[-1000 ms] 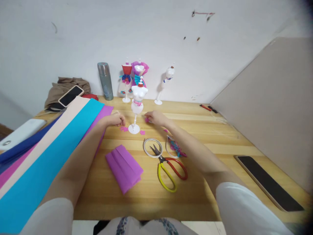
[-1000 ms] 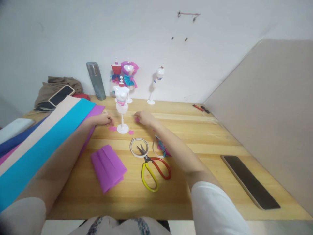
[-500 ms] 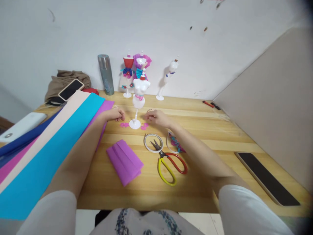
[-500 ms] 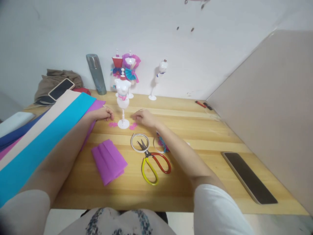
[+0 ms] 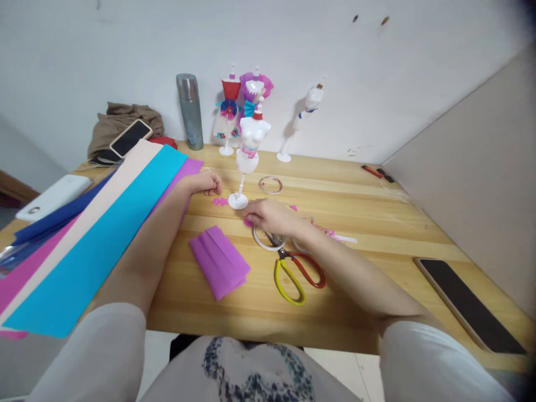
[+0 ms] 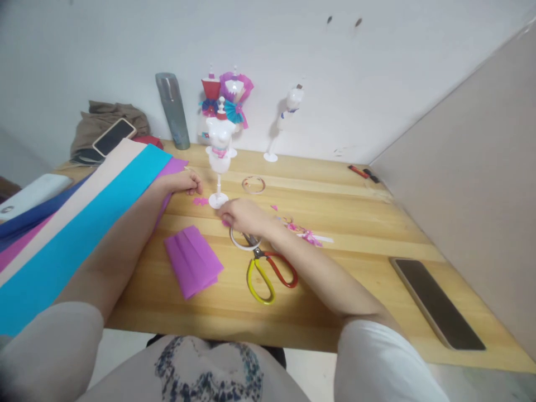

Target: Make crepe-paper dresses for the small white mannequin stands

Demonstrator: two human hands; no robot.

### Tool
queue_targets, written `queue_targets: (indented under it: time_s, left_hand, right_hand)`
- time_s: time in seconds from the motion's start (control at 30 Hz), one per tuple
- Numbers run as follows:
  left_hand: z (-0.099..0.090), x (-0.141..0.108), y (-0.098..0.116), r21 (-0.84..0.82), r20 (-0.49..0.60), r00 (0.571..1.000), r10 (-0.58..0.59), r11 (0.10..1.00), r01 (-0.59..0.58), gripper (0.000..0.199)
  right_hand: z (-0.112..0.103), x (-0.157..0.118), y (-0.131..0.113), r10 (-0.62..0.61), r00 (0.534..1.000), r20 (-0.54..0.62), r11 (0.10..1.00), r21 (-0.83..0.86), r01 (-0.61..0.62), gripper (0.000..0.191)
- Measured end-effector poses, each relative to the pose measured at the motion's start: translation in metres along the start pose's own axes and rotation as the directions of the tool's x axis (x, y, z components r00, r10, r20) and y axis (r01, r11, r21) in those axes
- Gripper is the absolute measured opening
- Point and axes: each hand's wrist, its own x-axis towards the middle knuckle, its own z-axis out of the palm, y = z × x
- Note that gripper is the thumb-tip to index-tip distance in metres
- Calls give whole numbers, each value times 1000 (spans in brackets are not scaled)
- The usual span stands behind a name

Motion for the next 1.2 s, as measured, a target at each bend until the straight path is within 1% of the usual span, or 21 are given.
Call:
queue_targets:
  time_s: [0.03, 0.07, 0.13, 0.17, 0.2, 0.23, 0.3, 0.37, 0.47, 0.53, 0.6, 0.63, 0.7, 0.8, 0.9, 0.97, 1.0, 1.03, 1.1, 1.17, 1.2]
  left_hand:
    - [0, 1, 0, 3, 5, 1000, -4, 1000, 4, 25]
    - [0, 1, 1, 4, 11, 1000, -5, 1000, 5, 24]
    - [-2, 0, 1, 2, 31, 1000, 0, 1000, 0, 24]
    - [-3, -1, 1, -3, 40, 999, 7, 1000, -7, 23]
    - [-4, -2, 1, -11, 49, 999, 17, 1000, -16, 22]
    - [-5, -4, 1, -21, 57, 998, 27, 999, -26, 20]
    - [-8, -8, 1, -50, 79, 996, 47, 998, -43, 15]
    - [-11, -13, 1, -92, 105, 992, 68, 994, -58, 12]
    - [-17, -20, 3, -168, 105, 989, 102, 982, -83, 20]
    - [-21, -25, 5, -211, 57, 991, 122, 972, -107, 22]
    - [-26, -30, 9, -245, -25, 990, 142, 959, -144, 23]
    - [-27, -32, 11, -259, -69, 986, 152, 952, -164, 23]
    - [-29, -37, 18, -278, -137, 976, 170, 939, -203, 22]
    - [-30, -46, 29, -288, -182, 963, 197, 926, -244, 22]
    - [-33, -56, 41, -282, -190, 956, 222, 921, -269, 26]
    - [-37, -64, 47, -262, -158, 952, 262, 919, -296, 33]
    - [-40, -69, 50, -246, -131, 946, 298, 914, -322, 37]
    - [-42, -74, 52, -227, -100, 934, 342, 906, -356, 41]
    - [-45, -84, 57, -196, -29, 901, 433, 882, -430, 47]
    - [-42, -92, 61, -209, 16, 872, 489, 855, -475, 54]
    - [-39, -94, 64, -225, 12, 869, 494, 848, -479, 57]
  right_hand:
    - [1, -1, -14, -5, 1000, 14, 1000, -3, 5, 23]
    - [3, -2, -29, 12, 998, 62, 1000, -23, -10, 25]
    - [11, -2, -55, 94, 984, 149, 989, -124, -75, 45]
    - [15, -2, -66, 121, 974, 194, 979, -188, -84, 48]
    - [19, -2, -74, 140, 961, 240, 965, -250, -78, 45]
    - [21, -2, -78, 137, 958, 252, 958, -280, -63, 38]
    - [20, -2, -80, 105, 961, 256, 962, -273, -32, 30]
    - [12, -4, -75, 72, 971, 229, 973, -230, -18, 28]
    - [0, -6, -67, 83, 985, 152, 980, -194, -52, 31]
    - [0, -5, -66, 115, 984, 133, 975, -207, -86, 36]
    - [8, -2, -69, 120, 972, 202, 969, -236, -71, 41]
    - [14, 0, -71, 120, 963, 241, 965, -255, -57, 37]
    - [23, 3, -73, 101, 964, 248, 962, -270, -32, 30]
    - [23, 3, -71, 61, 967, 246, 971, -237, -1, 28]
    - [9, -3, -63, 32, 985, 171, 994, -111, -13, 19]
    - [-5, -11, -57, 9, 998, 57, 995, 99, -15, 14]
    - [-11, -15, -55, 8, 1000, -18, 970, 242, -3, 14]
    - [-18, -19, -53, 13, 996, -87, 919, 393, 22, 13]
    - [-29, -26, -48, 67, 976, -206, 758, 647, 85, 16]
    - [-38, -31, -43, 173, 929, -328, 610, 776, 160, 19]
    - [-41, -32, -39, 232, 896, -378, 559, 806, 196, 22]
